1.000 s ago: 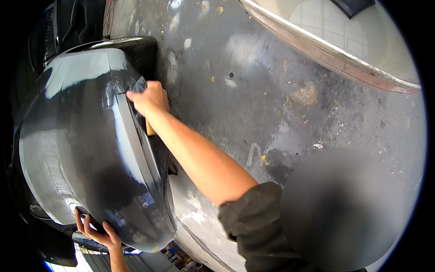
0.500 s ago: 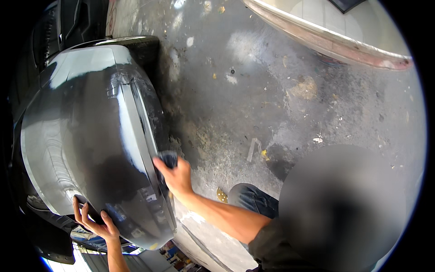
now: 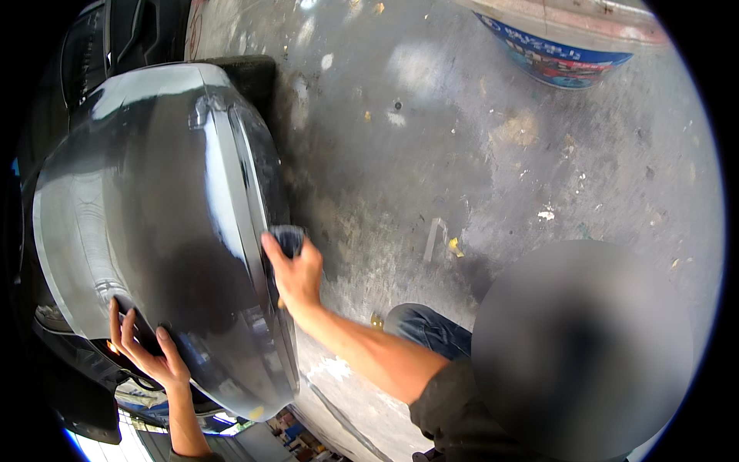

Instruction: The person scrubs the rear bumper of a car with a wet sponge, repeatedly dipping it in a bucket of water. They then remove a rubber seal from the trunk opening and scrub the exposed area before wiping the bumper with a cloth.

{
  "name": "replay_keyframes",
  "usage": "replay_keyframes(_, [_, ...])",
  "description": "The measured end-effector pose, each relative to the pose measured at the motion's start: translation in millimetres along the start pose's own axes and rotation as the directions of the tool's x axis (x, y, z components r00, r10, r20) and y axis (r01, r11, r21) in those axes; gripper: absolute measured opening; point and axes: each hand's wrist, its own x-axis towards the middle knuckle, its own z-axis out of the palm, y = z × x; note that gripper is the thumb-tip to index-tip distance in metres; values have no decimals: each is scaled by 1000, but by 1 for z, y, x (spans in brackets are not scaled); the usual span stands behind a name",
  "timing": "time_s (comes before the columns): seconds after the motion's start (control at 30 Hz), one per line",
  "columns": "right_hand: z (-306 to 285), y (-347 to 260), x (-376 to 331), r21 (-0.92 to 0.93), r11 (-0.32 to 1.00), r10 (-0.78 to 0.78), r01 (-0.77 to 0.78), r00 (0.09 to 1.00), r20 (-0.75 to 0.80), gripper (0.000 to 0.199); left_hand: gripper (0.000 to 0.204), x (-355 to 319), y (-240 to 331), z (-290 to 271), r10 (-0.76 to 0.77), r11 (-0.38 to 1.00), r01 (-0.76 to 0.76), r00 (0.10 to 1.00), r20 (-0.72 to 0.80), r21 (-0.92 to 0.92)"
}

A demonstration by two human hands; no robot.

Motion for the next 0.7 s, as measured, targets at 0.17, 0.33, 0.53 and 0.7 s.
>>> replay_keyframes(0.17, [-23, 53, -20, 30, 999, -37, 34, 994, 103, 27, 45, 5, 5, 5, 3, 1000, -5, 999, -44, -28])
replay_keyframes(0.33, [-11, 21, 3, 97, 995, 9, -18, 996, 91, 26, 45, 0, 4, 5, -4, 1000, 3, 999, -52, -24])
replay_keyframes(0.53, [-30, 71, -16, 141, 984, -124, 110, 988, 95, 23, 44, 5, 6, 2, 19, 1000, -19, 999, -36, -12])
replay_keyframes(0.7, [-39, 65, -9, 83, 996, -47, 34, 986, 161, 24, 45, 1, 3, 3, 7, 999, -9, 998, -59, -32])
